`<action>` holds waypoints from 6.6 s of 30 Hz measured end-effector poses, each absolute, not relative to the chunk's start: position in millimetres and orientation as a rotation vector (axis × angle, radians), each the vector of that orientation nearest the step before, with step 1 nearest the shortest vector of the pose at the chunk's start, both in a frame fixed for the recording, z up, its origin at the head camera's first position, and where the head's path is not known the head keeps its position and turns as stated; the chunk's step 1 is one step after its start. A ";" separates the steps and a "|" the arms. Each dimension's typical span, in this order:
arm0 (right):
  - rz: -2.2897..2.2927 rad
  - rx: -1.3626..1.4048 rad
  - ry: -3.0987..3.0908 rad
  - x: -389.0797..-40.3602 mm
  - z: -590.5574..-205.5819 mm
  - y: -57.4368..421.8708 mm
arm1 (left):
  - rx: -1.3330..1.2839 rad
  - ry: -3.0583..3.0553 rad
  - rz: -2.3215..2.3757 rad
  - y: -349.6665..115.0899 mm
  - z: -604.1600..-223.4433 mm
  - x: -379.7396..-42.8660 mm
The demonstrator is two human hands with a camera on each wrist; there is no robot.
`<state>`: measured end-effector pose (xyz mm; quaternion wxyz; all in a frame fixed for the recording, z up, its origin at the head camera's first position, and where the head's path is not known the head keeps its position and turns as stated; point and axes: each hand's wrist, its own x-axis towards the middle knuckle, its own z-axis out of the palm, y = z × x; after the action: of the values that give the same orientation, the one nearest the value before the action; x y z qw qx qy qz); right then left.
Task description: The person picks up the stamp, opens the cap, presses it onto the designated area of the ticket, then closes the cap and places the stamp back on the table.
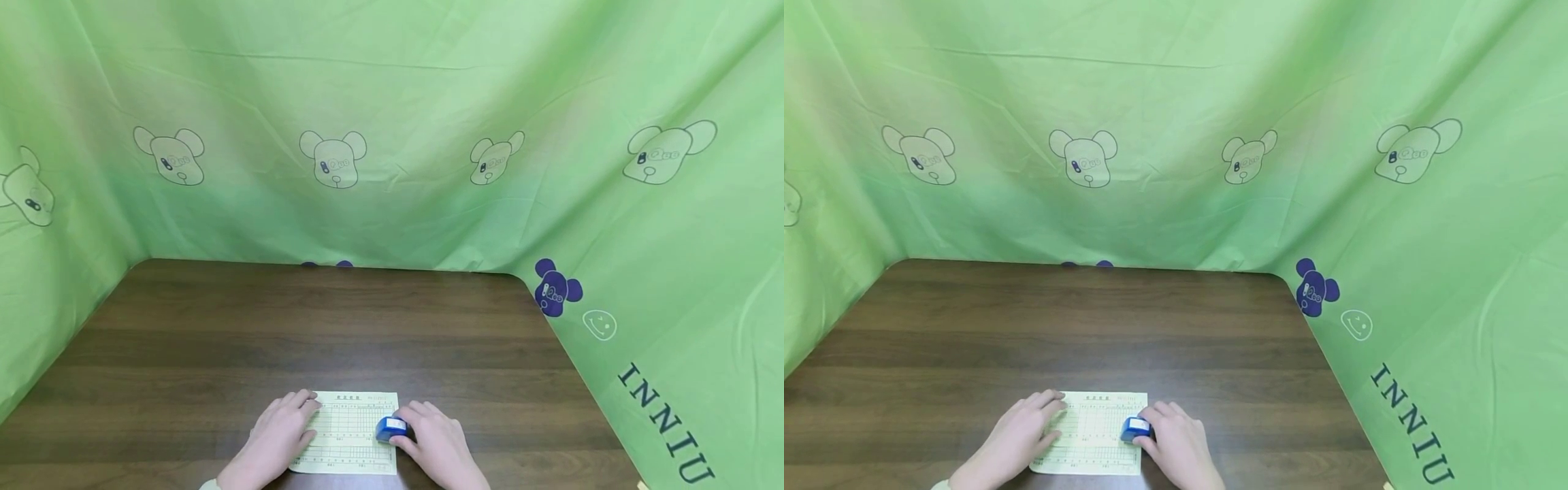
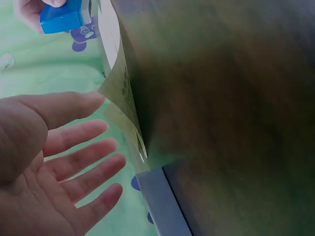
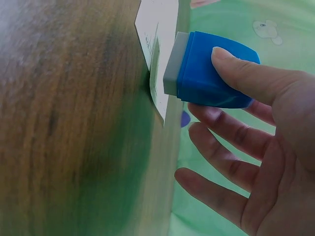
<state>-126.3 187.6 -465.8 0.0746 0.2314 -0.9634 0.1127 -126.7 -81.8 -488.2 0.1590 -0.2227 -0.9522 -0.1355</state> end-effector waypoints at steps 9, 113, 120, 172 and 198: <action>0.311 0.725 -2.880 -124.7 -466.9 186.2 | -0.690 -2.825 -0.361 -78.8 -487.6 -122.4; 0.146 0.779 -2.807 -127.8 -465.9 177.8 | -0.627 -2.942 -0.301 -72.2 -486.4 -128.4; 0.166 0.795 -2.834 -129.4 -463.8 178.7 | -0.625 -2.945 -0.317 -72.7 -486.7 -128.6; 0.475 0.796 -2.865 -134.5 -445.2 169.3 | -0.285 -3.023 -0.511 -133.7 -459.8 -116.8; 0.860 0.792 -2.845 -136.9 -443.1 163.0 | -0.243 -3.091 -0.435 -146.8 -476.7 -112.3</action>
<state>-136.9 163.0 -443.1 0.0329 0.2575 -0.9244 0.2795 -112.3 -146.8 -476.7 0.0054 -0.0778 -0.9872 -0.1389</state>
